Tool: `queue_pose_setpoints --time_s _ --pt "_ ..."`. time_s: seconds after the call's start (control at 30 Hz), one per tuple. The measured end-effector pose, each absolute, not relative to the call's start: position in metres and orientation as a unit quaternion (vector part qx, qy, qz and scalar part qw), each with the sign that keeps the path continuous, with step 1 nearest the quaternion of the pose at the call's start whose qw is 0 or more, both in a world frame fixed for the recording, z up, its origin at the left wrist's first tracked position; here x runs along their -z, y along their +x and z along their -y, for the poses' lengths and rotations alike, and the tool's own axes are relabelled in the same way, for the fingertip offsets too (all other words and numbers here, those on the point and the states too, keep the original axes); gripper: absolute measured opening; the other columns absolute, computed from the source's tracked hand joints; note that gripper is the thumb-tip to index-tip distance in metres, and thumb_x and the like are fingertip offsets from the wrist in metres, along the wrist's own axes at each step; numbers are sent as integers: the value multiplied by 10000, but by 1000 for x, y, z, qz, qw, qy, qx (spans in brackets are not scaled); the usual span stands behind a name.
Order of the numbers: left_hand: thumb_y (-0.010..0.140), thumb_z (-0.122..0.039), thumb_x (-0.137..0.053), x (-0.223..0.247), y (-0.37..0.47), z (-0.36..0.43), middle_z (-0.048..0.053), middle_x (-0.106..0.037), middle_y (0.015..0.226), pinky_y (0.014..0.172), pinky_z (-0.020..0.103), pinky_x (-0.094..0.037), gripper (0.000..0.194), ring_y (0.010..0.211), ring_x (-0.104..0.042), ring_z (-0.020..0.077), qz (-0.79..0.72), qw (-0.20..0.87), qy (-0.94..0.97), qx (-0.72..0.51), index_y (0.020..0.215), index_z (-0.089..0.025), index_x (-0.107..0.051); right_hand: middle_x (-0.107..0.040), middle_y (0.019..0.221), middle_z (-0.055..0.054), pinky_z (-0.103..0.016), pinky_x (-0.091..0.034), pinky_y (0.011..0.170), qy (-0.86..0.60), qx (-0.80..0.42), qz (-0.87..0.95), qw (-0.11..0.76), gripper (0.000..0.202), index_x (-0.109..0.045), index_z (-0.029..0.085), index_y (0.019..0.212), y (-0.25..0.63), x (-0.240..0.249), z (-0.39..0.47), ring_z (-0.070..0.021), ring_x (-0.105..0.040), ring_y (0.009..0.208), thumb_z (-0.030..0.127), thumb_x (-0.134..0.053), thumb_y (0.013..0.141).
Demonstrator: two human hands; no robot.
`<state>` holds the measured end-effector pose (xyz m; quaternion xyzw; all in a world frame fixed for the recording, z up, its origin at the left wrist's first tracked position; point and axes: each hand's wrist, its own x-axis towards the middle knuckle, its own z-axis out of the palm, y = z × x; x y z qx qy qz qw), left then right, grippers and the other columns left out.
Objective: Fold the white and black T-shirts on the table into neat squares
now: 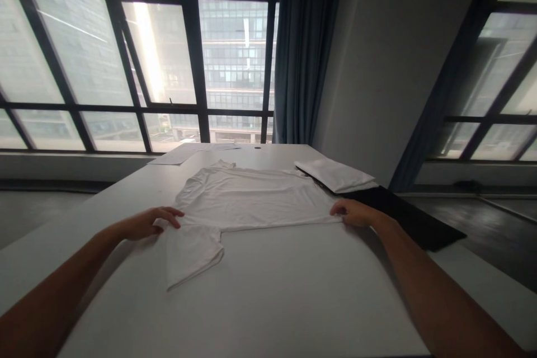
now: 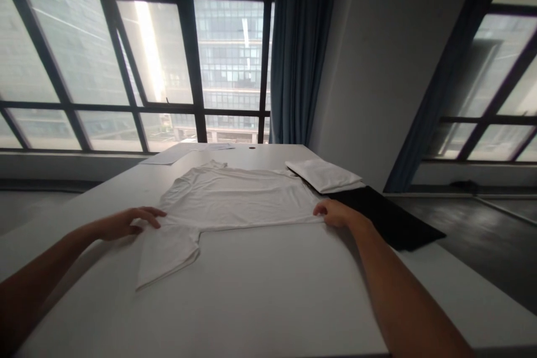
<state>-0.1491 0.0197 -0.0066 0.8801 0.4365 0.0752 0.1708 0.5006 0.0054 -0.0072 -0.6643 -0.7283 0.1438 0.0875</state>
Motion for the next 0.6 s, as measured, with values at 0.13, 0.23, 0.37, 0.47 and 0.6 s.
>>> queue_pose_setpoints --time_s 0.13,0.23,0.37,0.47,0.6 --pt "841 -533 -563 6 -137 -20 108 -626 1327 1082 412 -417 364 1248 -547 292 -429 130 886 -116 891 -233 -764 -723 956 -79 -289 -485 838 -650 -120 740 126 235 -743 171 866 502 6 -5 -233 -650 936 169 -641 654" --pt "808 -610 -589 -5 -126 -13 103 -623 1344 1105 424 -388 411 1276 -525 300 -419 158 878 -168 823 -235 -757 -727 952 -78 -314 -480 846 -628 -123 749 170 223 -734 177 865 504 0 -2 -241 -647 920 321 -637 725" --pt "740 -674 -633 -23 -120 -3 104 -712 1204 1105 480 -373 470 1278 -525 328 -406 256 854 -200 842 -230 -748 -723 831 -65 -324 -490 762 -616 -176 743 196 357 -722 169 837 511 -8 3 -239 -640 811 496 -642 718" --pt "692 -642 -680 -36 -119 9 87 -760 1041 1036 442 -443 453 1127 -624 323 -427 313 834 -158 849 -225 -759 -714 740 -53 -322 -487 713 -623 -219 730 177 402 -724 168 765 515 -14 8 -238 -633 749 549 -701 639" --pt "540 -615 -741 -46 -119 25 56 -756 822 829 371 -547 438 847 -680 293 -521 268 798 -144 708 -210 -746 -722 728 -48 -313 -473 709 -627 -263 726 105 347 -753 175 724 520 -24 16 -238 -630 741 482 -758 564"
